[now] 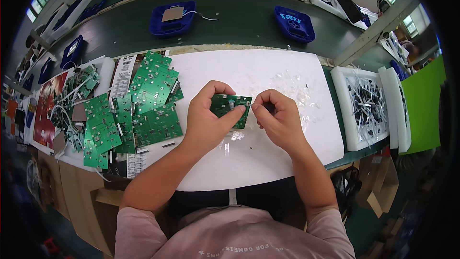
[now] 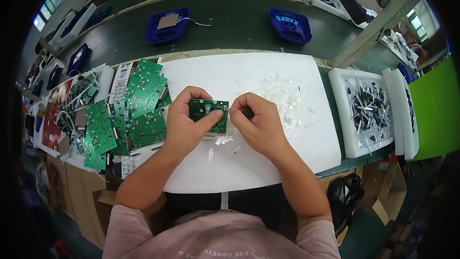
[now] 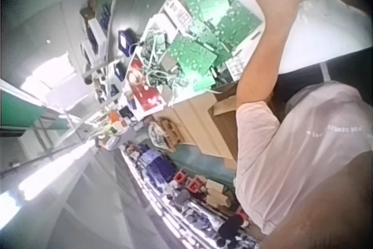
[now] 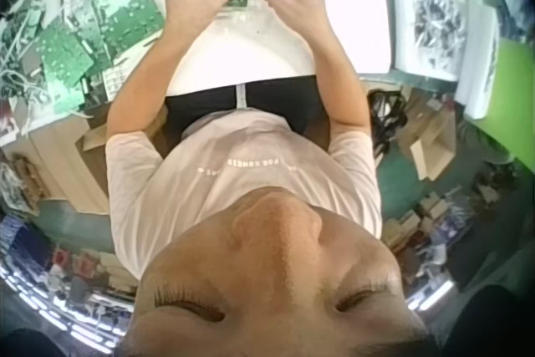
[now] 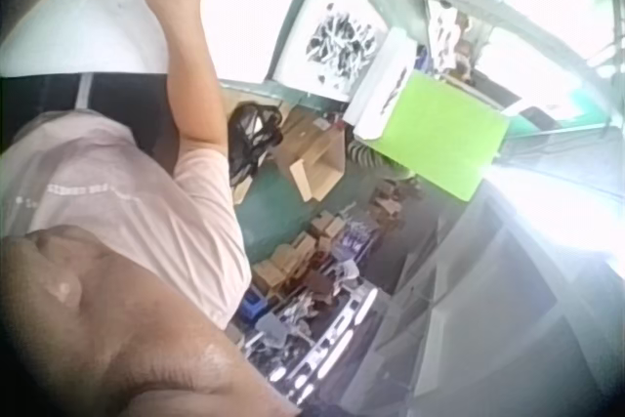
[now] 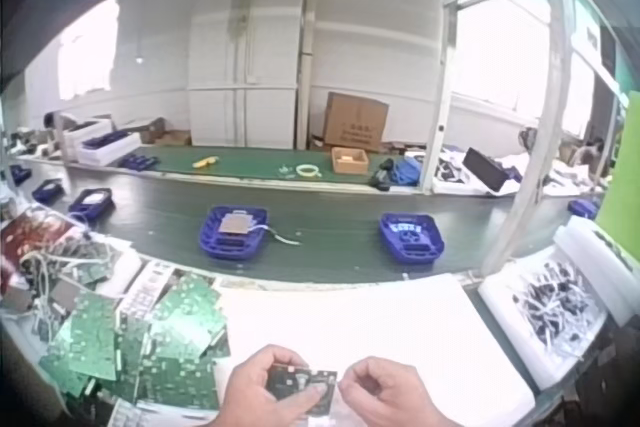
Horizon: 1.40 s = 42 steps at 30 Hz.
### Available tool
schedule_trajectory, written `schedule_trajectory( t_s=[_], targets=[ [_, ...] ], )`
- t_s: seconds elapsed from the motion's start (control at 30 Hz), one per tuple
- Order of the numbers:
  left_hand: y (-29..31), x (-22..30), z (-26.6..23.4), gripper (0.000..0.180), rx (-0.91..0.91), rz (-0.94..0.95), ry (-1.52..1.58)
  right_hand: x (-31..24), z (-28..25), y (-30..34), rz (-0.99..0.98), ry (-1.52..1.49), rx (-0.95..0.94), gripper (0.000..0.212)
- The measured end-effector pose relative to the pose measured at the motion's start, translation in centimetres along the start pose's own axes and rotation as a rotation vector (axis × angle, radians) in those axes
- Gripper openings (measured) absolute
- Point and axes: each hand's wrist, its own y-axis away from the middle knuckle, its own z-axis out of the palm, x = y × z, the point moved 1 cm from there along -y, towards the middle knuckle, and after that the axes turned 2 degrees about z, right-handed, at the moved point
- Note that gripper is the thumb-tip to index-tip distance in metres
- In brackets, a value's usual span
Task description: The person attaches a cable to a circuit board, places the board into a blue plastic housing, and presses a metal plate over it before placing the unit on a conveyor belt.
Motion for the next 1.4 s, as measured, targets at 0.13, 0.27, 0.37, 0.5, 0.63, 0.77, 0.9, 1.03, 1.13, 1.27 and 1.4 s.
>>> schedule_trajectory(
  t_s=[0.13,0.27,0.37,0.5,0.63,0.77,0.9,1.03,1.13,1.27,1.4],
  targets=[
    [-0.14,-0.01,-0.03,0.03,0.011,-0.035,0.061,0.15,-0.08,-0.11,-0.265,0.076,0.088,0.005],
    [-0.37,-0.19,-0.31,0.03,0.007,-0.12,0.141,-0.3,-0.33,-0.22,-0.556,0.236,0.132,0.012],
    [-0.35,-0.08,-0.29,0.029,-0.013,-0.142,0.2,-0.31,-0.17,-0.18,-0.569,0.248,0.152,0.014],
    [-0.32,0.05,-0.25,0.028,-0.028,-0.161,0.2,-0.16,-0.13,-0.17,-0.59,0.276,0.159,0.015],
    [-0.42,-0.25,-0.27,0.028,-0.037,-0.167,0.168,0.01,-0.14,-0.18,-0.633,0.327,0.175,0.017],
    [-0.36,-0.13,-0.21,0.028,-0.037,-0.174,0.176,0.2,-0.08,-0.21,-0.657,0.375,0.197,0.017],
    [-0.33,0.09,-0.14,0.029,-0.039,-0.192,0.19,0.15,-0.01,-0.18,-0.669,0.393,0.209,0.017],
    [-0.29,-0.06,-0.09,0.03,-0.042,-0.193,0.204,0.2,-0.01,-0.17,-0.665,0.408,0.202,0.017],
    [-0.27,-0.03,-0.07,0.031,-0.044,-0.198,0.219,0.15,-0.04,-0.2,-0.659,0.391,0.19,0.017],
    [-0.3,-0.16,-0.1,0.031,-0.043,-0.224,0.22,0.25,0.0,-0.17,-0.625,0.338,0.162,0.016],
    [-0.24,-0.31,-0.33,0.033,-0.032,-0.222,0.219,0.08,0.13,-0.14,-0.651,0.33,0.138,0.017]
  ],
)
